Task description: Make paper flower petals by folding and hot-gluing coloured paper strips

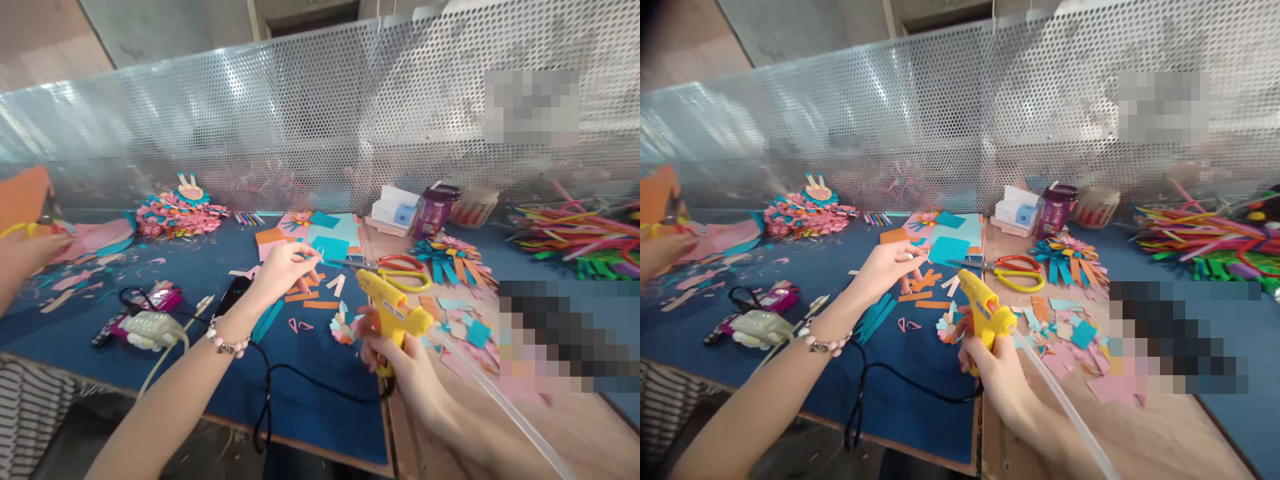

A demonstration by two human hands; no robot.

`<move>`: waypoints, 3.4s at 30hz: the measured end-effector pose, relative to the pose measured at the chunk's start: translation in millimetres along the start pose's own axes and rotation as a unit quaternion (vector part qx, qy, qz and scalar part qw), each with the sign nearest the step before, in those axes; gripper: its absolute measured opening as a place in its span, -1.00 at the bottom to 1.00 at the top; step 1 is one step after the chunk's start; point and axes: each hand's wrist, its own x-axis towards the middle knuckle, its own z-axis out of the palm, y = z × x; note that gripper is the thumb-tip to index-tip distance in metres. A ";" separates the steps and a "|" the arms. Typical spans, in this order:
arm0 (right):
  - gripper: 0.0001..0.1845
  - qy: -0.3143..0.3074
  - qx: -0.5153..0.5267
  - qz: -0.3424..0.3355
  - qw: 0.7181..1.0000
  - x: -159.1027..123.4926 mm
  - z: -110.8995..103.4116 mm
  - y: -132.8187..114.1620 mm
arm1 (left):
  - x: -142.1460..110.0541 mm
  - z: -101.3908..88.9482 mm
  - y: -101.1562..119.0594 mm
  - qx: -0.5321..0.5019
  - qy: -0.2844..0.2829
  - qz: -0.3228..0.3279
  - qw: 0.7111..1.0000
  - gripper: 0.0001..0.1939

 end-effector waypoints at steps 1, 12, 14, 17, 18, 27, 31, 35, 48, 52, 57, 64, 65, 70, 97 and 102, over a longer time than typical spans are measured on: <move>-0.72 -0.006 0.014 0.007 1.000 0.7 1.1 0.9 | 0.2 1.2 -2.6 0.002 -0.008 -0.011 1.000 -0.73; -0.57 0.042 -0.068 0.069 0.994 3.9 2.3 5.4 | 2.4 10.4 -16.7 0.035 -0.052 -0.039 0.997 -0.79; -0.57 0.053 -0.081 0.079 0.992 4.3 2.4 4.5 | 2.1 11.2 -18.2 0.039 -0.062 -0.041 0.996 -0.78; -0.56 0.057 -0.086 0.092 0.990 5.4 2.8 3.6 | 1.5 11.4 -20.2 0.040 -0.069 -0.040 0.996 -0.78; -0.55 0.056 -0.083 0.095 0.990 5.6 2.9 3.6 | 1.3 11.3 -20.7 0.036 -0.070 -0.039 0.996 -0.78; -0.55 0.040 -0.093 0.114 0.988 6.0 0.5 5.5 | -0.2 13.8 -20.4 0.016 -0.075 -0.066 0.995 -0.79; -0.55 0.044 -0.086 0.126 0.987 6.5 0.3 5.9 | -1.3 15.7 -18.3 0.006 -0.076 -0.076 0.994 -0.79; -0.54 0.047 -0.093 0.121 0.987 6.9 -0.2 6.8 | -1.7 15.6 -16.5 0.001 -0.076 -0.079 0.994 -0.79; -0.51 0.045 -0.107 0.124 0.986 6.7 -1.1 7.7 | -2.6 14.7 -14.8 0.001 -0.076 -0.078 0.994 -0.79; -0.52 0.044 -0.108 0.122 0.986 6.8 -0.7 7.3 | -2.7 14.6 -14.0 0.005 -0.076 -0.075 0.994 -0.79; -0.53 0.047 -0.100 0.131 0.985 6.2 0.6 4.8 | -2.3 13.8 -13.4 0.008 -0.081 -0.073 0.994 -0.78; -0.52 0.043 -0.113 0.128 0.984 6.9 -0.7 6.2 | -2.2 13.6 -14.8 0.002 -0.078 -0.076 0.994 -0.79; -0.52 0.043 -0.113 0.129 0.984 7.1 -0.9 6.4 | -2.3 13.6 -15.2 0.002 -0.077 -0.075 0.994 -0.78; -0.52 0.034 -0.111 0.124 0.985 6.5 -1.2 5.1 | -2.4 12.9 -15.3 0.004 -0.076 -0.071 0.995 -0.78; -0.54 0.047 -0.102 0.114 0.987 3.3 0.2 3.4 | -1.6 13.5 -16.0 0.001 -0.066 -0.076 0.995 -0.80; -0.57 0.044 -0.111 0.118 0.986 2.8 2.8 2.3 | -1.8 13.9 -16.9 0.001 -0.073 -0.081 0.994 -0.78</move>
